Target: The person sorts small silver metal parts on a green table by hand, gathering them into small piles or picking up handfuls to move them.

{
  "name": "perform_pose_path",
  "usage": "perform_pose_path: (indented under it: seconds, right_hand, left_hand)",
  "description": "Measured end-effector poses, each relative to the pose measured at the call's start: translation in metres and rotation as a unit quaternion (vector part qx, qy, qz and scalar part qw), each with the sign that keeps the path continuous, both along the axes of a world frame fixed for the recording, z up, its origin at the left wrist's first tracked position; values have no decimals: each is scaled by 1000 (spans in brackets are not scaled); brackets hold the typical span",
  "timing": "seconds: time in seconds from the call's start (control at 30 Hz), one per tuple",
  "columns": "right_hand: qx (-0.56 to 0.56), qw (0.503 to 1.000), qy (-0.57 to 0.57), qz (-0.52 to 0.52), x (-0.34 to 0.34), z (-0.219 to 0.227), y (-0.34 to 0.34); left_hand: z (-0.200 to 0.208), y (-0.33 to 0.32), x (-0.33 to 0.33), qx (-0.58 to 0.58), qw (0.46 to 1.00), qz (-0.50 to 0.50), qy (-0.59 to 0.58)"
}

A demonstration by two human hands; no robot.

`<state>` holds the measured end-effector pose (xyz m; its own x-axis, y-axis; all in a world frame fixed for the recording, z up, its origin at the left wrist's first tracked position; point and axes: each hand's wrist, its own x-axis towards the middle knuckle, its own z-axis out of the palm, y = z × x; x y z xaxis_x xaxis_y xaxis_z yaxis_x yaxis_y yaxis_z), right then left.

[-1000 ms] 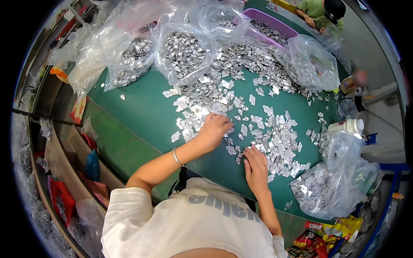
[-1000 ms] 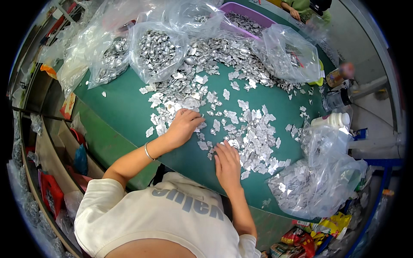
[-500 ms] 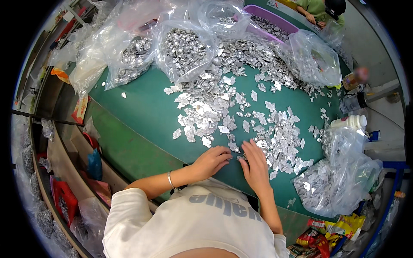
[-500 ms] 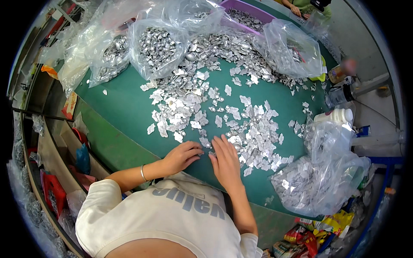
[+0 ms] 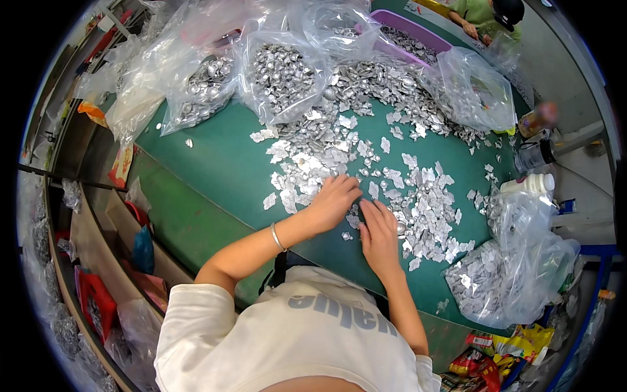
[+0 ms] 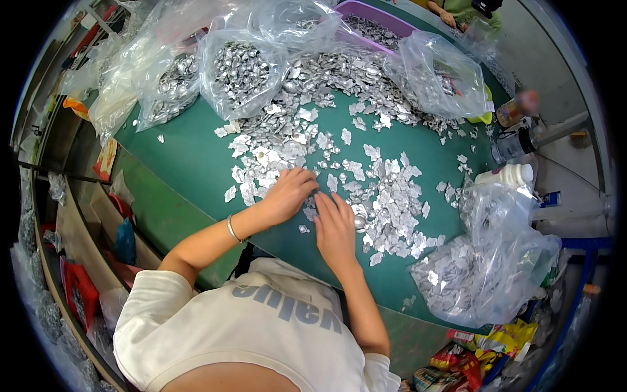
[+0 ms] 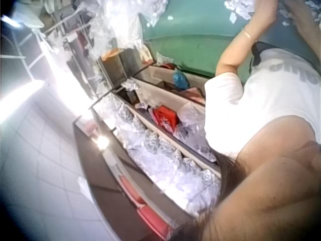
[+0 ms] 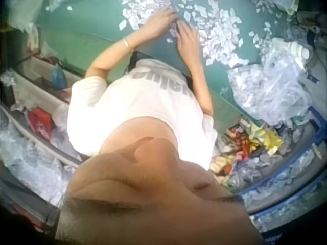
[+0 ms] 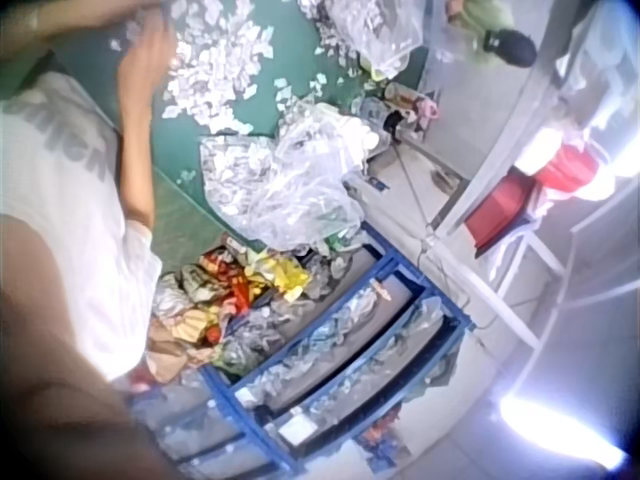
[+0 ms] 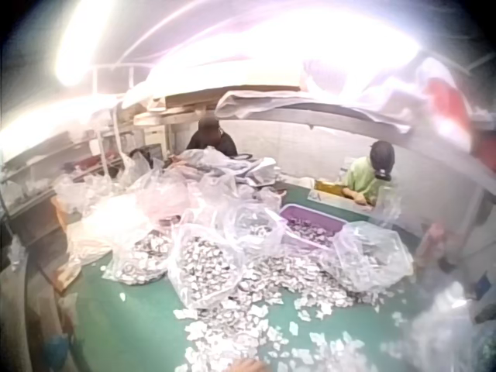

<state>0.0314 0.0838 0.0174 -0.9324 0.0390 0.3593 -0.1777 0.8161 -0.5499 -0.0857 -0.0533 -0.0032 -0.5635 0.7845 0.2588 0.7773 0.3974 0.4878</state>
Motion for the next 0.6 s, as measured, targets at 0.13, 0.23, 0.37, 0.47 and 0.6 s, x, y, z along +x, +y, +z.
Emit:
perform_pose_path:
  seconds: [0.13, 0.23, 0.37, 0.47, 0.6]
  right_hand:
    - [-16, 1000, 11, -2, -10, -17, 2]
    - [8, 998, 50, -39, -8, -21, 8]
    - [7, 997, 30, -69, -11, -10, -1]
    - [38, 997, 23, -61, -18, -11, -7]
    - [-3, 997, 16, -70, -15, -9, -3]
  left_hand:
    - [-1, -1, -2, 56, 998, 13, -4]
    - [6, -9, 4, 135, 989, 45, -25]
    - [16, -27, 27, 194, 977, 47, -70]
    - [14, -37, 53, 142, 984, 11, -105]
    - [2, -37, 68, 133, 980, -18, -150]
